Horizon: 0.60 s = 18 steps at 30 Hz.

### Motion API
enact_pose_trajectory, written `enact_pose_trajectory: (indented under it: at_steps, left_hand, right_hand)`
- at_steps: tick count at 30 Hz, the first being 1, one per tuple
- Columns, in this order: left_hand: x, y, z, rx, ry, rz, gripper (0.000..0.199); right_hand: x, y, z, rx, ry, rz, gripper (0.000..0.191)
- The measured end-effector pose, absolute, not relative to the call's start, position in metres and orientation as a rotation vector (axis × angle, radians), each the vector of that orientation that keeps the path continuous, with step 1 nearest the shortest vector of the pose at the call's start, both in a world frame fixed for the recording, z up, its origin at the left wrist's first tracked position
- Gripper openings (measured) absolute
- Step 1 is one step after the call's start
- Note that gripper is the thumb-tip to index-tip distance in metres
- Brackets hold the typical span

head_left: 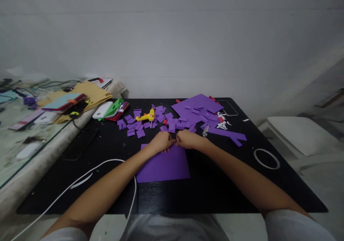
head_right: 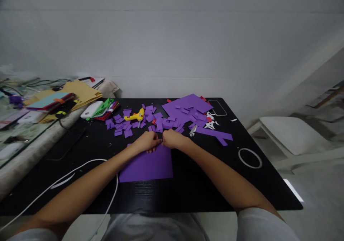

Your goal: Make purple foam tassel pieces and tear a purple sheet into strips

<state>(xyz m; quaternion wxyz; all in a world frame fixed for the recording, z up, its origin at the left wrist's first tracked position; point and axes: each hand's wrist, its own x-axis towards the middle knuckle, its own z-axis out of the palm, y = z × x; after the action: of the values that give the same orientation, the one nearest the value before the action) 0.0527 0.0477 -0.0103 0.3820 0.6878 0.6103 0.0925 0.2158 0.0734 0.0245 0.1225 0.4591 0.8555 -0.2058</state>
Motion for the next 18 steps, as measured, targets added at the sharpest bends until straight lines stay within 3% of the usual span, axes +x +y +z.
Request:
enact_pose_trajectory:
  at_steps: [18]
  left_hand:
    - [-0.029,0.031,-0.008,1.525,1.615,0.21,0.035]
  right_hand:
    - [0.216,0.075,0.029,1.355,2.454,-0.742,0.015]
